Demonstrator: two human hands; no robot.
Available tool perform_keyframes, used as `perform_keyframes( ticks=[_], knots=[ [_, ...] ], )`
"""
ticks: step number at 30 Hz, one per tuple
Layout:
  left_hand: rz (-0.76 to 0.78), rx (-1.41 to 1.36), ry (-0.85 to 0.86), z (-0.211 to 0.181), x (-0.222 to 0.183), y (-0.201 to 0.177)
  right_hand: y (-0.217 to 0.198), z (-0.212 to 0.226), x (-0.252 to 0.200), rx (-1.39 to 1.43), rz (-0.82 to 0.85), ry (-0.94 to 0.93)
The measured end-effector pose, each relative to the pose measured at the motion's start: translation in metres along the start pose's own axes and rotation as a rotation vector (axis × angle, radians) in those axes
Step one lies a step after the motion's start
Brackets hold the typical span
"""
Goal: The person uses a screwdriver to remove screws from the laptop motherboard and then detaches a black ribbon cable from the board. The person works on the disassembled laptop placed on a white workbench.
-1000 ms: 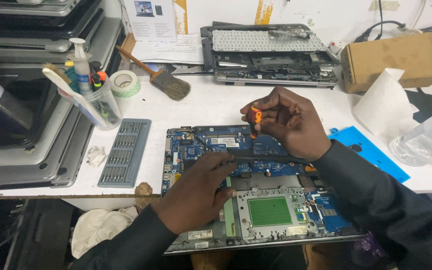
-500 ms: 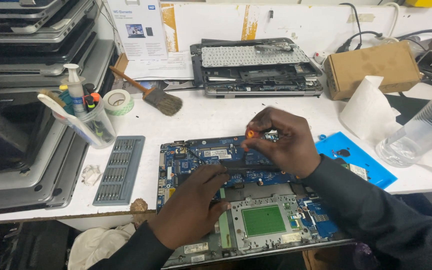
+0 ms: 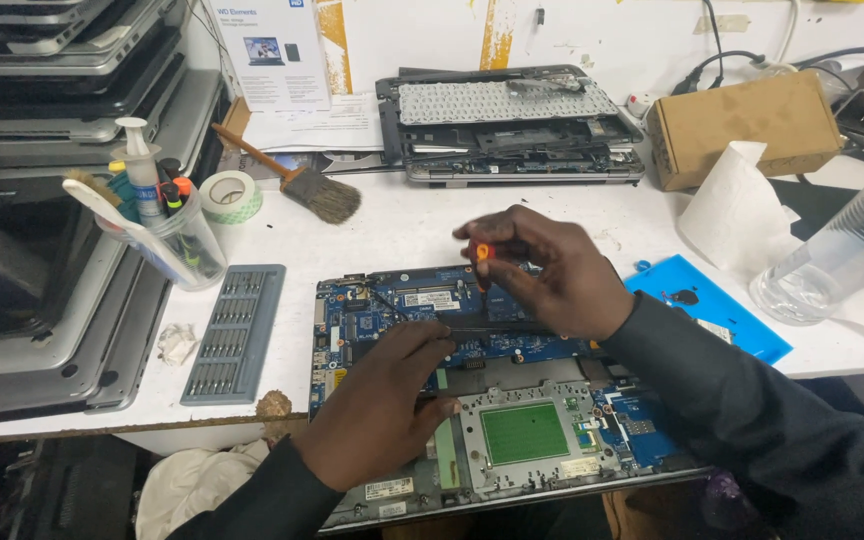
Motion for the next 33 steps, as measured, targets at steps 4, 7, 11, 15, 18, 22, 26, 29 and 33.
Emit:
perform_keyframes(
  ticks=[4, 7, 11, 15, 18, 22, 26, 29, 33],
  knots=[
    [0.016, -0.022, 0.007, 0.003, -0.001, 0.003, -0.001, -0.003, 0.005, -0.157, -0.146, -0.108],
    [-0.024, 0.035, 0.034, 0.0, 0.0, -0.001, 0.0, -0.006, 0.009, -0.419, -0.174, -0.139],
    [0.009, -0.006, 0.02, 0.002, 0.0, 0.002, 0.001, -0.015, 0.005, -0.052, -0.066, 0.007],
    [-0.004, 0.006, 0.036, -0.001, -0.001, 0.001, -0.002, -0.016, -0.003, -0.136, -0.259, 0.013],
    [-0.001, 0.005, 0.009, 0.0, -0.002, 0.002, -0.008, -0.024, -0.008, -0.344, -0.226, 0.053],
    [-0.032, 0.019, 0.027, -0.004, -0.002, -0.003, -0.002, -0.006, -0.007, -0.297, -0.096, 0.049],
    [0.021, -0.145, -0.101, -0.009, 0.0, -0.012, 0.001, 0.007, -0.006, -0.114, -0.17, 0.044],
    [0.006, -0.187, -0.155, -0.015, 0.001, -0.02, 0.01, 0.019, -0.009, 0.006, -0.162, 0.041],
    [0.0, -0.203, -0.108, -0.01, 0.001, -0.016, 0.02, 0.02, -0.011, 0.062, -0.147, 0.029]
  ],
)
Point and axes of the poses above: each hand's wrist, its own x-axis towards the middle knuckle, its own y-axis out of the palm, z = x × y, the point moved 4 cm from there along x, towards the middle knuckle, and after that the axes turned 12 degrees about z, right-handed, at the moved point
